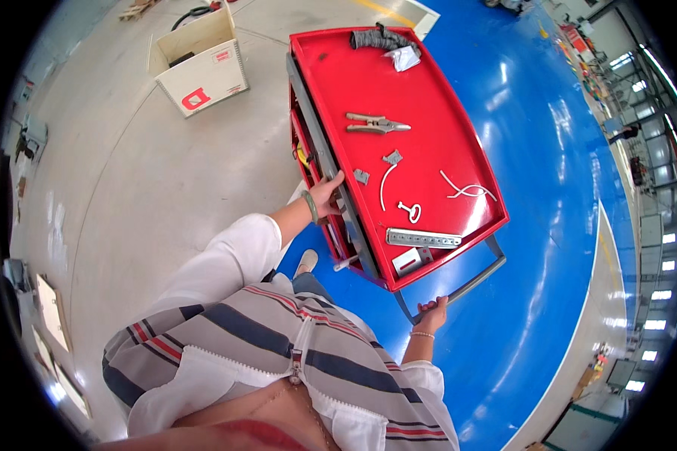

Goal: The person organizes tools and items on a red rolling tool cart, placing a power drill, pliers, and a cloth into the cart. They then move the cart across the workshop floor, pick up a wooden stool and place it in the cart, and later handle a yellow extension cord and power strip before continuing to move the cart.

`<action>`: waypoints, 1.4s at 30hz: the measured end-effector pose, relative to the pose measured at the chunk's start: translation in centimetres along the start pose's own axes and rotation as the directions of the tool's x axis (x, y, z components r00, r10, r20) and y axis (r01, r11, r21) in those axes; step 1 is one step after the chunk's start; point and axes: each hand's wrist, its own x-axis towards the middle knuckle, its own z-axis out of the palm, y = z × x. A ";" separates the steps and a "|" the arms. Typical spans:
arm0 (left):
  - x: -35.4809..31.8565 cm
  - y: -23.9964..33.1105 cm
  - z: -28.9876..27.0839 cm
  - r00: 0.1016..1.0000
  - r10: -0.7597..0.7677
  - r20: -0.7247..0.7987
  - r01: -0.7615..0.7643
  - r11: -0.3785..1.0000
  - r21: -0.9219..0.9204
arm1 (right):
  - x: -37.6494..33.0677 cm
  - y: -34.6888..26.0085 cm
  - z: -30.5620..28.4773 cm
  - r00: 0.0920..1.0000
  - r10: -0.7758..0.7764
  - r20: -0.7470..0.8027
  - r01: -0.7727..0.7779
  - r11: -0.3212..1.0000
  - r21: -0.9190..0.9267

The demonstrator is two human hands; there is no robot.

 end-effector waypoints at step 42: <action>-24.2 -31.3 -25.7 0.389 0.205 -0.898 0.709 0.555 0.434 | -2.6 3.2 37.8 0.459 0.358 0.813 -0.253 0.930 -0.267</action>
